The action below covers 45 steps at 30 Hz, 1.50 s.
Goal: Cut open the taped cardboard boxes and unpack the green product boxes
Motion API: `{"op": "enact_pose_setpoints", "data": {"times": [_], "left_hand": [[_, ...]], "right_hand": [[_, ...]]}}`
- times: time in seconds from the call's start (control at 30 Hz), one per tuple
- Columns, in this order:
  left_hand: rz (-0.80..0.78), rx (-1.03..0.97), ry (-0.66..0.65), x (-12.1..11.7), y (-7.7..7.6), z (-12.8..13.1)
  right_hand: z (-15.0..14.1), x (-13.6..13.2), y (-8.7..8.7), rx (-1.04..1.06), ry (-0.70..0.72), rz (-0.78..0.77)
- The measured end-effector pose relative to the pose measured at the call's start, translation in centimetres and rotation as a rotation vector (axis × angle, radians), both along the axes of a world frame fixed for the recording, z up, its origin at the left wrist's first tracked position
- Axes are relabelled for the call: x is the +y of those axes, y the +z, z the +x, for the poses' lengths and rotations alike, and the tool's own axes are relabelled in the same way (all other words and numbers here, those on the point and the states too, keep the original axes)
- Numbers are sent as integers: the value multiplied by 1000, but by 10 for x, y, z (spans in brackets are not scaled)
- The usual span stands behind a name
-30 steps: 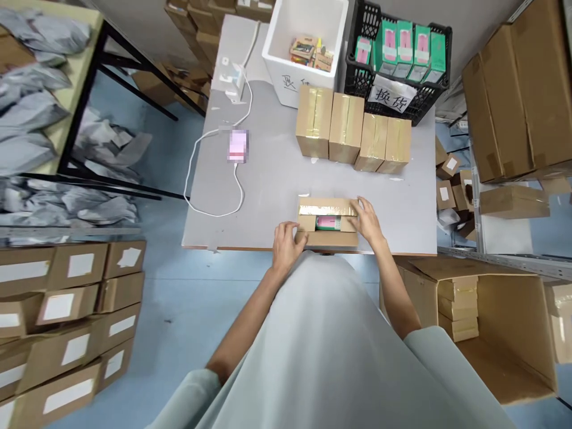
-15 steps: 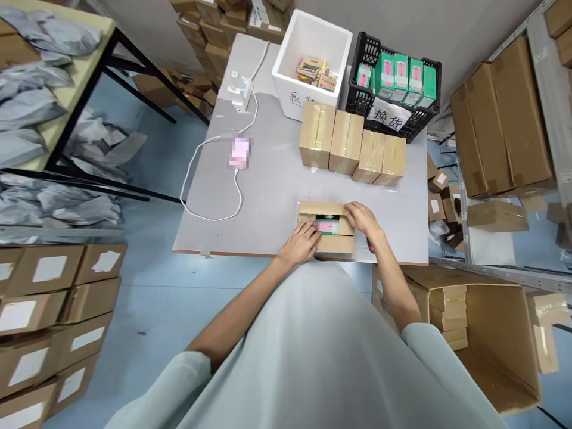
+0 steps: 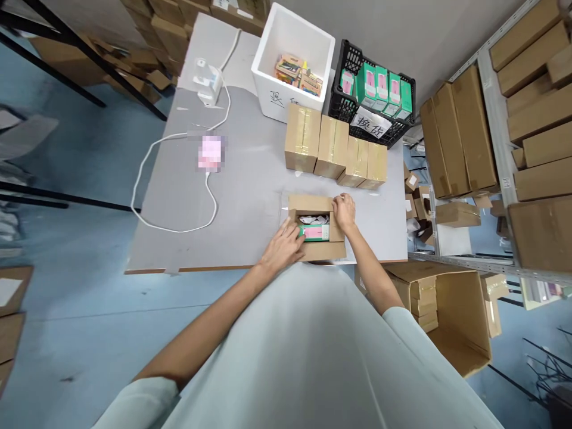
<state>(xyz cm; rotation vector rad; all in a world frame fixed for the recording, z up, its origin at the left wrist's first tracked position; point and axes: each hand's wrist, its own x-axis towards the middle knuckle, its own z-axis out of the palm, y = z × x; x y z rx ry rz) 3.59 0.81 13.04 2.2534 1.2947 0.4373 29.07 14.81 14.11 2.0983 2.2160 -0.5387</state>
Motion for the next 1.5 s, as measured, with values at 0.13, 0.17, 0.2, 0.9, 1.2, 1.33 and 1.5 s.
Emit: {"op": "enact_pose_setpoints", "data": {"times": [0.13, 0.17, 0.2, 0.9, 1.2, 1.33, 1.5], "left_hand": [[-106, 95, 129, 2, -8, -27], [-127, 123, 142, 2, -10, -32], [-138, 145, 138, 3, -12, -34], [-202, 187, 14, 41, -24, 9], [-347, 419, -264, 75, -22, 96], [-407, 430, -198, 81, -38, 91], [-481, 496, -40, 81, -47, 90]], "right_hand": [[-6, -26, 3, -47, 171, -56], [-6, -34, 4, -47, 202, -77], [-6, -42, 4, -49, 228, -97], [73, -160, -4, 28, -262, -172], [76, -151, -21, 112, -96, -167], [76, -149, -28, 154, -35, -164], [76, -143, -35, 215, 8, -200]]}}
